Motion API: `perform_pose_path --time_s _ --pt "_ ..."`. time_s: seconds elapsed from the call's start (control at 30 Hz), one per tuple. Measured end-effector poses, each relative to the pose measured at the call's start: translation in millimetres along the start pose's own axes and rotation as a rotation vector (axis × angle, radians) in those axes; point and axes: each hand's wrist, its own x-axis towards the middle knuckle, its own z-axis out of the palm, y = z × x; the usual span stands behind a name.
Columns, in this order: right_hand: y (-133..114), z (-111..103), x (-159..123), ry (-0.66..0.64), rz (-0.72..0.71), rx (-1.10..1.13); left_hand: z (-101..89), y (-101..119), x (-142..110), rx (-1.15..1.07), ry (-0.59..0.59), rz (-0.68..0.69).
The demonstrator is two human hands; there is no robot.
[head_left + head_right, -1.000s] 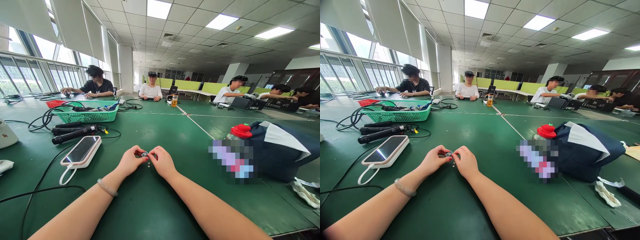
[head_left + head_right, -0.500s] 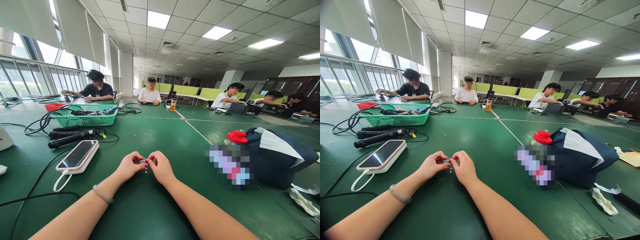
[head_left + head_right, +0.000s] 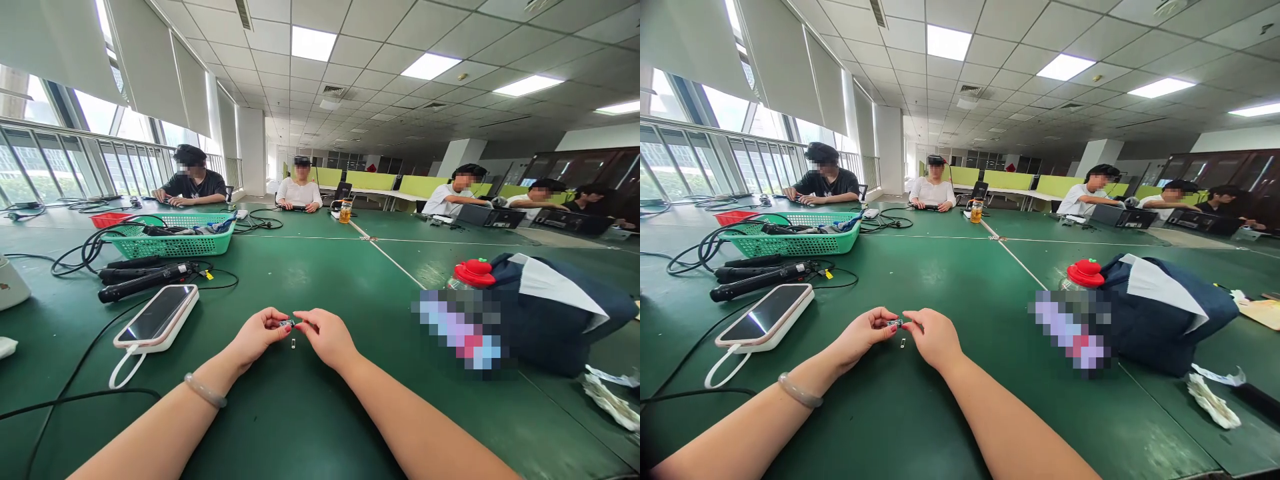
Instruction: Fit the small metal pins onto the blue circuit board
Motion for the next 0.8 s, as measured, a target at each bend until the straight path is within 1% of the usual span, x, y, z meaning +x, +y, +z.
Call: perform_pose_path --time_s 0.07,0.17,0.27,0.37,0.47,0.57,0.67,0.8 --pt "1.3 0.4 -1.2 -0.073 0.057 -0.021 0.5 2.0 -0.5 -0.002 0.017 -0.019" --pt "1.2 5.0 -3.1 -0.168 0.046 -0.061 1.2 5.1 -1.9 -0.017 0.024 -0.033" --pt "-0.8 11.2 -2.6 -0.177 0.004 -0.089 1.5 5.4 -2.5 -0.019 0.025 -0.027" --pt "-2.3 14.0 0.2 -0.195 0.009 -0.097 1.2 3.1 -1.8 -0.015 0.031 -0.030" --pt "-0.5 13.0 3.0 -0.222 0.051 -0.108 1.3 1.8 -0.9 -0.013 0.030 -0.033" --pt "4.2 11.5 5.1 -0.212 0.073 -0.128 2.3 2.7 -1.2 0.000 0.033 -0.033" --pt "8.7 10.0 5.7 -0.198 0.069 -0.131 2.5 3.3 -1.7 0.016 0.033 -0.025" --pt "12.4 7.0 4.4 -0.233 0.041 -0.096 1.4 1.8 -1.4 0.023 0.019 -0.010"
